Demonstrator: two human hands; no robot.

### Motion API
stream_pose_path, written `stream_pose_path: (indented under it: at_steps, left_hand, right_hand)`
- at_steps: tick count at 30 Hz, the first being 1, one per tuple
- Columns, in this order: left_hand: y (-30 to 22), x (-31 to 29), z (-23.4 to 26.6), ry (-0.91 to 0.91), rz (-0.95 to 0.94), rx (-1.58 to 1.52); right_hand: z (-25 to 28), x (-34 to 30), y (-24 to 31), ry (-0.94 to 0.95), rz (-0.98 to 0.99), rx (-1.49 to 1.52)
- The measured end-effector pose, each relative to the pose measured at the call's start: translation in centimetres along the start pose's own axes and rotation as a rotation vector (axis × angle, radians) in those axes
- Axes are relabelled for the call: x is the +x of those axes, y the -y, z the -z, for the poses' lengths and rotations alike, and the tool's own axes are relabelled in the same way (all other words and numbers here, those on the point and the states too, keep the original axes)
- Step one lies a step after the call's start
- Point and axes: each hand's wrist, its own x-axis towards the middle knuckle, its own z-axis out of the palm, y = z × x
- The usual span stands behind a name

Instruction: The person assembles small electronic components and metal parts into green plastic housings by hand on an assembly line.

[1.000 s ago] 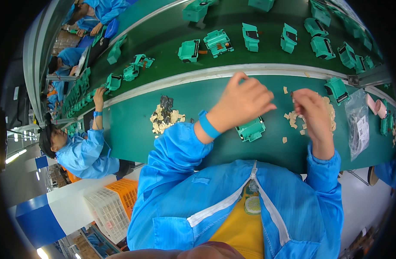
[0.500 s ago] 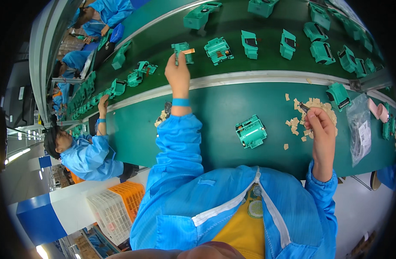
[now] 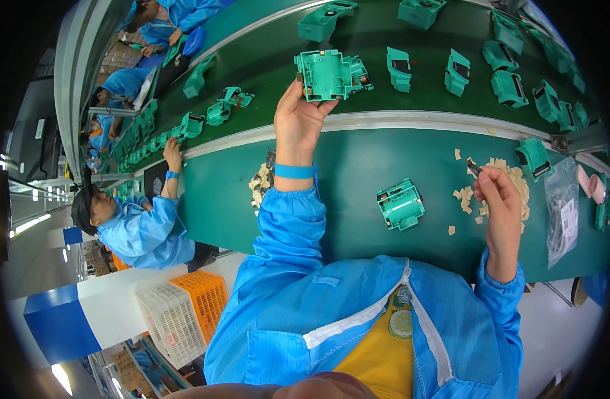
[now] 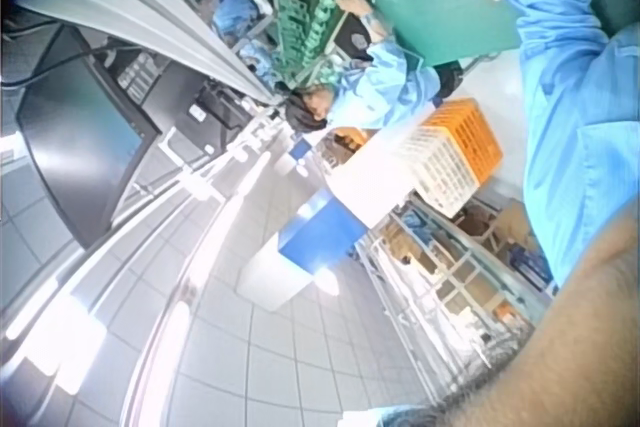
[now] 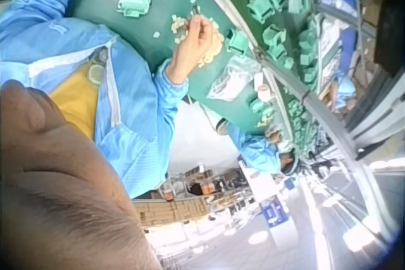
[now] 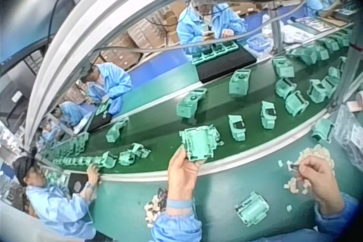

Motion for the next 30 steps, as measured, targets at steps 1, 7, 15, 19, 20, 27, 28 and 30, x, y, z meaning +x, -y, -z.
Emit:
stream_pose_path:
  at_steps: [1,7,15,19,20,27,28,30]
  left_hand:
    - [0.0,0.0,-0.1,0.015,0.000,0.000]
    - [-0.3,-0.2,-0.2,0.041,-0.008,0.000]
    - [0.2,0.0,0.1,0.044,0.003,-0.046]
    - [0.6,0.0,0.2,0.033,0.037,-0.096]
    - [0.6,0.0,0.2,0.031,0.044,-0.099]
    - [4.0,-1.2,-2.9,0.299,0.440,0.516]
    - [6.0,-1.6,-3.4,0.404,0.542,0.561]
    - [9.4,-2.8,-4.6,0.446,0.705,0.612]
  right_hand:
    - [0.2,-0.1,-0.1,-0.009,-0.011,0.006]
    - [0.2,-0.2,-0.1,0.013,0.001,-0.013]
    - [0.0,0.0,0.0,0.001,-0.004,-0.014]
    - [0.0,-0.1,0.3,0.008,-0.003,-0.020]
    - [0.0,-0.1,0.2,0.006,-0.003,-0.020]
    - [-0.2,-0.1,-0.4,0.000,-0.015,-0.007]
    - [-0.3,0.0,-0.4,0.001,-0.016,-0.007]
    - [-0.6,-0.2,-0.1,-0.012,-0.015,-0.009]
